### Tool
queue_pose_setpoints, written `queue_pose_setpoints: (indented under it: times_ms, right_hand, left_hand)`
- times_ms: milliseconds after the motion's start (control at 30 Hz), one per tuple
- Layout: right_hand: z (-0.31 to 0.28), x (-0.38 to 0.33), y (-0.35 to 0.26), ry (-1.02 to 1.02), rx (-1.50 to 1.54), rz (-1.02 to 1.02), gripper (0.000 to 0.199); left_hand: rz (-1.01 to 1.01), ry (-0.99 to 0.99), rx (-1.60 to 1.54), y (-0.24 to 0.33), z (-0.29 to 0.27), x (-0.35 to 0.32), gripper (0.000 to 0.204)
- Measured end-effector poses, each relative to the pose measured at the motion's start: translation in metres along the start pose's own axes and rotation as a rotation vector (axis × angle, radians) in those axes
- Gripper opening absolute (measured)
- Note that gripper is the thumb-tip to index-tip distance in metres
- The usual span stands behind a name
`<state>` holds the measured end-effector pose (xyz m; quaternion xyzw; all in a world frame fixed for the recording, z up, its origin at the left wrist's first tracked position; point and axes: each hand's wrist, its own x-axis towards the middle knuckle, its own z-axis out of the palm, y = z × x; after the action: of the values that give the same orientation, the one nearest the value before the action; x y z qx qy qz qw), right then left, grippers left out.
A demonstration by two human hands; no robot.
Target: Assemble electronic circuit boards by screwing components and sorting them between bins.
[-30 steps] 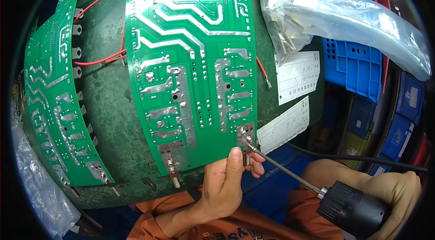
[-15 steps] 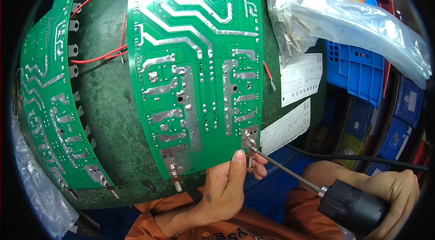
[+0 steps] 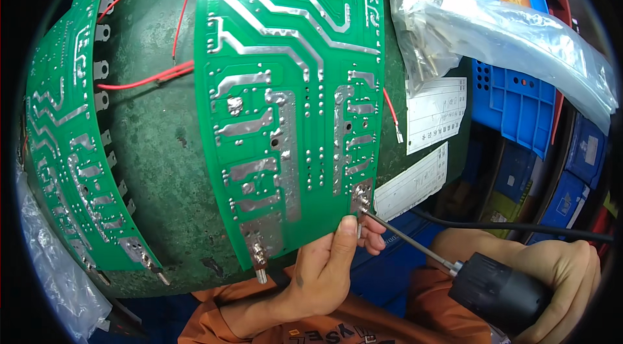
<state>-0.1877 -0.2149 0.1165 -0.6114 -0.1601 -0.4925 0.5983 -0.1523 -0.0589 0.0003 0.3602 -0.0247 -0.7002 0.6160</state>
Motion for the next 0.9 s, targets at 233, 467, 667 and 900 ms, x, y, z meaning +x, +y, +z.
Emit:
queue_pose_setpoints:
  times_ms: [233, 467, 667, 900]
  right_hand:
    - [0.006, 0.010, -0.026, -0.169, 0.133, 0.388, 0.031]
    - [0.012, 0.039, -0.072, -0.286, -0.136, 0.306, 0.051]
    - [0.020, 0.055, -0.085, 0.167, -0.700, 0.311, 0.049]
    - [0.004, 0.052, -0.067, 0.378, -1.096, 0.258, 0.039]
  left_hand:
    - [0.067, 0.037, 0.058, -0.006, 0.000, 0.000, 0.039]
    - [0.150, 0.011, 0.033, -0.020, 0.009, 0.011, 0.045]
    - [0.010, 0.078, 0.050, -0.016, 0.000, -0.020, 0.043]
    - [0.298, 0.190, 0.481, 0.020, -0.065, -0.160, 0.025]
